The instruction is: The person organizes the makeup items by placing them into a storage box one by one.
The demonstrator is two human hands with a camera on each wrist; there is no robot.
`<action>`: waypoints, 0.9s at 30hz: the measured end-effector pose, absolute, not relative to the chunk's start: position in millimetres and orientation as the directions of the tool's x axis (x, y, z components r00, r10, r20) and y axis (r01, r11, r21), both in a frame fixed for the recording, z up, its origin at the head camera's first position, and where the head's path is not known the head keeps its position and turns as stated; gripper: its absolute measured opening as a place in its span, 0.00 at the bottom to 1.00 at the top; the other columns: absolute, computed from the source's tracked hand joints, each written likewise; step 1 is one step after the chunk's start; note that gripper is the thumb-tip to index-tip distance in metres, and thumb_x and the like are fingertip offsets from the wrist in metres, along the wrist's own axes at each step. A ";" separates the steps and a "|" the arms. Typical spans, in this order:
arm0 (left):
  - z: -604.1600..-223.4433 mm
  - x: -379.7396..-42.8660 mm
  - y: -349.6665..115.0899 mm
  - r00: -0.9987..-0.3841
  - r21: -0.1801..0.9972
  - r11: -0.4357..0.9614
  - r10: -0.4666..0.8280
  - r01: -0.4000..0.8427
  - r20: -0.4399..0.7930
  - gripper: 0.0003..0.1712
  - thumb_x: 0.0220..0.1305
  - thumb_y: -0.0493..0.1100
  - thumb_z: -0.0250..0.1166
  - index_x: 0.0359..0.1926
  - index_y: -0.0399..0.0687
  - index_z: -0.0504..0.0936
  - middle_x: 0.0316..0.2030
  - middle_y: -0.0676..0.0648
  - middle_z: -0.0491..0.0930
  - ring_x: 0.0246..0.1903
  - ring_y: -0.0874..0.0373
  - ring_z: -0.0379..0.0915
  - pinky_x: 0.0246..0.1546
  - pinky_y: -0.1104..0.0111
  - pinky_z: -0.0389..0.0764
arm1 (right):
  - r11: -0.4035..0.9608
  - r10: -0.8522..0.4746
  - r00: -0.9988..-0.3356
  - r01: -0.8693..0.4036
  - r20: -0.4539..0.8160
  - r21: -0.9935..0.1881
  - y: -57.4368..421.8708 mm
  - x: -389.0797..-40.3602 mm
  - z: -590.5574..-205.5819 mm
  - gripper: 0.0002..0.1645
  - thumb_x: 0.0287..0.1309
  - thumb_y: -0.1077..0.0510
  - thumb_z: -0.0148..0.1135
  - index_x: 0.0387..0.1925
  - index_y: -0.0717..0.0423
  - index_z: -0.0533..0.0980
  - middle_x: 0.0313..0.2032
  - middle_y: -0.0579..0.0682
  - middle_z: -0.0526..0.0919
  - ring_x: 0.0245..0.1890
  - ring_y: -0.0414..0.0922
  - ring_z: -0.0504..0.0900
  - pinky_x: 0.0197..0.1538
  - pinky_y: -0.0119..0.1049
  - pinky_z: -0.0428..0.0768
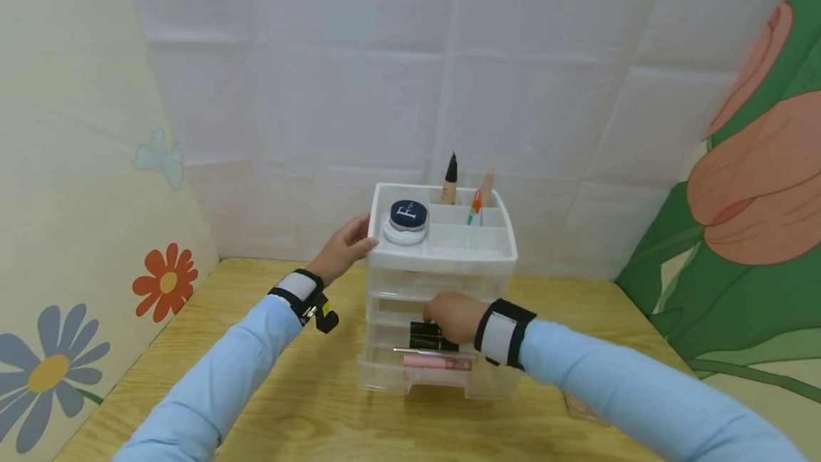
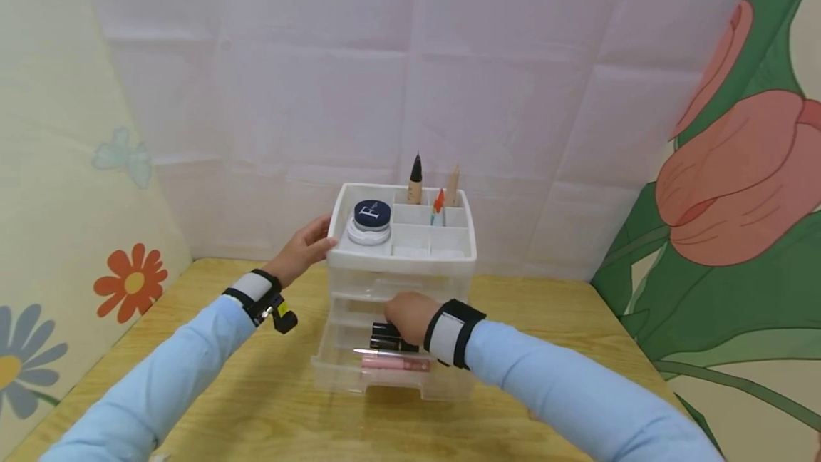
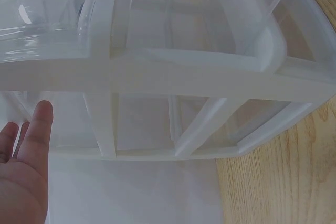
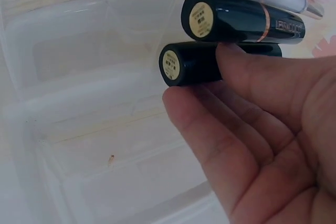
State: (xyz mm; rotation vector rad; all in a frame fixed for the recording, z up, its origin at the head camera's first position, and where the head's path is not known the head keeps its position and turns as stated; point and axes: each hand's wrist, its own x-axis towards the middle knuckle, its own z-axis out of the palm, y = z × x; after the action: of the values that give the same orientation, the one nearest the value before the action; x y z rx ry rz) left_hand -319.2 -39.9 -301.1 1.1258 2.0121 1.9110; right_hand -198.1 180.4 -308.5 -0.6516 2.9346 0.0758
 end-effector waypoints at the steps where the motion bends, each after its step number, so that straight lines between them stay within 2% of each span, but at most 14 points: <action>1: -301.2 -319.1 -39.8 -0.708 0.908 -0.091 0.597 0.409 0.378 0.36 0.70 0.41 0.54 0.74 0.38 0.52 0.66 0.34 0.63 0.63 0.40 0.62 0.59 0.52 0.72 | 0.908 -0.412 -0.900 -0.419 -0.143 0.019 180.2 -196.9 -307.9 0.14 0.51 0.72 0.67 0.39 0.56 0.84 0.33 0.48 0.85 0.36 0.44 0.82 0.46 0.41 0.81; 8: -300.7 -316.4 -39.7 -0.713 0.908 -0.081 0.592 0.410 0.375 0.37 0.70 0.41 0.54 0.74 0.38 0.51 0.66 0.33 0.63 0.63 0.41 0.63 0.59 0.53 0.72 | 0.909 -0.412 -0.902 -0.416 -0.125 0.006 179.7 -189.7 -302.2 0.18 0.51 0.73 0.66 0.44 0.58 0.83 0.41 0.52 0.86 0.43 0.48 0.83 0.51 0.42 0.80; 18: -297.8 -315.9 -41.1 -0.722 0.911 -0.069 0.586 0.407 0.367 0.35 0.71 0.40 0.54 0.74 0.40 0.53 0.66 0.34 0.64 0.63 0.41 0.62 0.59 0.51 0.72 | 0.873 -0.487 -0.871 -0.485 -0.071 -0.040 177.8 -168.7 -272.0 0.20 0.48 0.69 0.71 0.46 0.56 0.83 0.42 0.51 0.85 0.41 0.45 0.83 0.48 0.41 0.81; 27: -298.1 -318.1 -41.6 -0.723 0.911 -0.073 0.585 0.405 0.368 0.35 0.71 0.39 0.53 0.74 0.40 0.53 0.66 0.33 0.63 0.63 0.41 0.62 0.59 0.51 0.71 | 0.849 -0.525 -0.851 -0.526 0.029 -0.048 182.3 -138.2 -246.0 0.22 0.45 0.67 0.74 0.46 0.55 0.83 0.44 0.50 0.85 0.44 0.46 0.83 0.48 0.41 0.81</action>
State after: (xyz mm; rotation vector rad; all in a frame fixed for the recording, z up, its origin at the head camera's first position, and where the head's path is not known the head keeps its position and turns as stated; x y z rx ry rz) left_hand -318.1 -41.6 -298.1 1.0988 2.0365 1.9087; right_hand -138.2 182.3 -246.0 -0.8623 3.0350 -0.0847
